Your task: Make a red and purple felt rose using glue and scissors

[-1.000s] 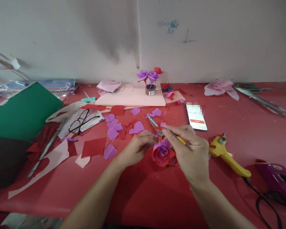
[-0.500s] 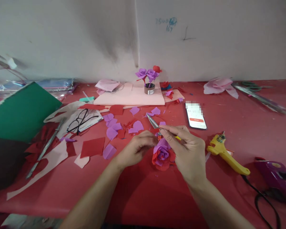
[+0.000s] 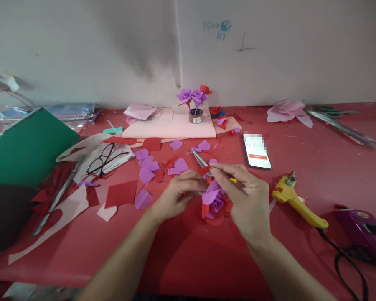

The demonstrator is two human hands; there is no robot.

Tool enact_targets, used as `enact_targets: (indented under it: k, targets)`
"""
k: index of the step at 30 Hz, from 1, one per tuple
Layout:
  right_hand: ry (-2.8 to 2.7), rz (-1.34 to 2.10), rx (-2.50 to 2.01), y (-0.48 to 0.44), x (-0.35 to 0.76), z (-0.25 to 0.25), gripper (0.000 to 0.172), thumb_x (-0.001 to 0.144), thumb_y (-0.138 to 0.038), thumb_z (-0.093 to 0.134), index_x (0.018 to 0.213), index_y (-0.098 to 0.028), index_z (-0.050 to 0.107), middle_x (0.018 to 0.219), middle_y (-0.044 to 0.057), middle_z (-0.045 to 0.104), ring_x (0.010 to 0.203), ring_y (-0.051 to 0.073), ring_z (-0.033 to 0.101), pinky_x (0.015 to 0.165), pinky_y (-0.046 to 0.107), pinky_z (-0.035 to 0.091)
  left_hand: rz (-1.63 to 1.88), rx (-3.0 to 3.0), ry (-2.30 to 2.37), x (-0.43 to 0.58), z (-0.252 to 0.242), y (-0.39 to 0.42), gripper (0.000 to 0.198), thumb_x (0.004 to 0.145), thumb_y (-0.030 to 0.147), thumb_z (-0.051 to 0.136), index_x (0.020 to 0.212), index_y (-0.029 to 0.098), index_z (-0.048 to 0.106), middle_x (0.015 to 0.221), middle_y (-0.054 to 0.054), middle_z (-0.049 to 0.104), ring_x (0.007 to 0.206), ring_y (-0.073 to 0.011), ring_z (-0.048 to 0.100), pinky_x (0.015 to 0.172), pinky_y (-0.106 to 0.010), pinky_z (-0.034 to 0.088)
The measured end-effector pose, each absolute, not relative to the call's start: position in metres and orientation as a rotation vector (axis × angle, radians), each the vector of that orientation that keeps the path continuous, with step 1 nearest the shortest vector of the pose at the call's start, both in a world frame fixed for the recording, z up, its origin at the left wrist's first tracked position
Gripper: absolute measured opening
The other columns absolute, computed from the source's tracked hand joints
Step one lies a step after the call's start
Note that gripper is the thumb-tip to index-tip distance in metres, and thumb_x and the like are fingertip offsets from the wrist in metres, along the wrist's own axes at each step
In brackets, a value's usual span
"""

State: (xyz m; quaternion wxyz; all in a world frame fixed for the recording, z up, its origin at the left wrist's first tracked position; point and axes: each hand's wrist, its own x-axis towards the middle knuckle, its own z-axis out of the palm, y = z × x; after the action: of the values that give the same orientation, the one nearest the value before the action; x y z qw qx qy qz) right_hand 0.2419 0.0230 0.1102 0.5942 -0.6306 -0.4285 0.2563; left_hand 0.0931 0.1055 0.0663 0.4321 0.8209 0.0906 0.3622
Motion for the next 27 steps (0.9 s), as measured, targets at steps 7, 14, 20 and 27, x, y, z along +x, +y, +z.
enact_targets:
  k: [7,14,20,27]
  targets:
    - [-1.049,0.531,-1.466,0.022,0.240,0.110,0.015,0.084,-0.027,0.069,0.096,-0.032,0.078,0.076,-0.001,0.064,0.072,0.014,0.057,0.071,0.031,0.046,0.920,2.053,0.215,0.093,0.068,0.105,0.021,0.092,0.010,0.050,0.086,0.017,0.068,0.096,-0.010,0.071,0.091,-0.0169,0.065,0.083,-0.031,0.050]
    - [-0.931,0.441,-1.250,0.018,0.249,0.116,0.018,0.082,-0.023,0.072,0.091,-0.038,0.076,0.095,-0.002,0.063,0.090,0.014,0.059,0.074,0.029,0.047,0.987,2.078,0.254,0.088,0.072,0.111,0.023,0.092,0.010,0.051,0.096,0.019,0.071,0.097,-0.010,0.071,0.093,-0.0176,0.064,0.084,-0.034,0.050]
    - [-0.939,0.560,-1.187,0.008,0.248,0.121,0.020,0.084,-0.021,0.070,0.095,-0.037,0.076,0.081,-0.003,0.066,0.080,0.014,0.057,0.072,0.030,0.044,1.082,2.013,0.303,0.086,0.073,0.114,0.025,0.092,0.010,0.050,0.095,0.022,0.071,0.097,-0.008,0.071,0.092,-0.0165,0.065,0.078,-0.031,0.052]
    - [-1.016,0.589,-1.192,0.008,0.243,0.120,0.018,0.084,-0.019,0.069,0.094,-0.033,0.076,0.084,-0.002,0.066,0.082,0.015,0.054,0.071,0.031,0.042,1.049,1.949,0.341,0.085,0.072,0.113,0.023,0.092,0.011,0.052,0.096,0.021,0.072,0.098,-0.009,0.070,0.093,-0.0174,0.065,0.080,-0.032,0.052]
